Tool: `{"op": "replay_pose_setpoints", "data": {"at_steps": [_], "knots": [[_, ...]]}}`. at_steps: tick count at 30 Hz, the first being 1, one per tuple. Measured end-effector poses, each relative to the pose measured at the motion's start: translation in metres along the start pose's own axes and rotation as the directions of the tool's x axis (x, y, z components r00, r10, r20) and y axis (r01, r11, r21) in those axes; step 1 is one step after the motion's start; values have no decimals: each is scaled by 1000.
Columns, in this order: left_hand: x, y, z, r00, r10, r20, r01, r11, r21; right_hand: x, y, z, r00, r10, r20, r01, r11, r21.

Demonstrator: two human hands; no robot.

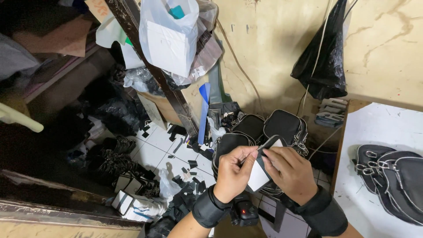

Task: Trimming excess material and threads from small black pouches using scissors

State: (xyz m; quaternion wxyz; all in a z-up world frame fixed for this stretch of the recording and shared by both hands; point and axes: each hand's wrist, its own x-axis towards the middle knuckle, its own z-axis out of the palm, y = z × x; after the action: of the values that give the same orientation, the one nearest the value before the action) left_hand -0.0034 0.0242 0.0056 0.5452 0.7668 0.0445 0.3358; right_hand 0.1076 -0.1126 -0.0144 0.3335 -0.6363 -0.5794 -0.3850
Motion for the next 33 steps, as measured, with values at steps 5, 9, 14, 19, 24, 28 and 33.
{"op": "replay_pose_setpoints", "data": {"at_steps": [5, 9, 14, 19, 24, 28, 33], "knots": [[-1, 1, 0, 996, 81, 33, -83, 995, 59, -2, 2, -2, 996, -82, 36, 85, 991, -104], [0, 0, 0, 993, 105, 60, -110, 990, 86, -9, 9, 3, 986, -149, 77, 162, 964, -212], [2, -2, 1, 998, 22, 53, -23, 999, 22, -20, 23, 8, 992, 42, 119, -41, 999, -10], [3, -3, 5, 999, -7, 51, 9, 1000, -24, -27, 22, 7, 963, 240, 120, -262, 937, 231], [2, 2, 7, 1000, -6, 30, 6, 1000, 16, -13, 12, -9, 941, 327, 90, -339, 899, 278], [2, 7, 8, 997, 73, 37, -76, 995, 64, -11, 10, -7, 984, 157, 84, -168, 974, 150], [2, 8, 9, 992, 115, 44, -118, 990, 76, -12, 9, -3, 992, -74, 101, 90, 983, -159]]}}
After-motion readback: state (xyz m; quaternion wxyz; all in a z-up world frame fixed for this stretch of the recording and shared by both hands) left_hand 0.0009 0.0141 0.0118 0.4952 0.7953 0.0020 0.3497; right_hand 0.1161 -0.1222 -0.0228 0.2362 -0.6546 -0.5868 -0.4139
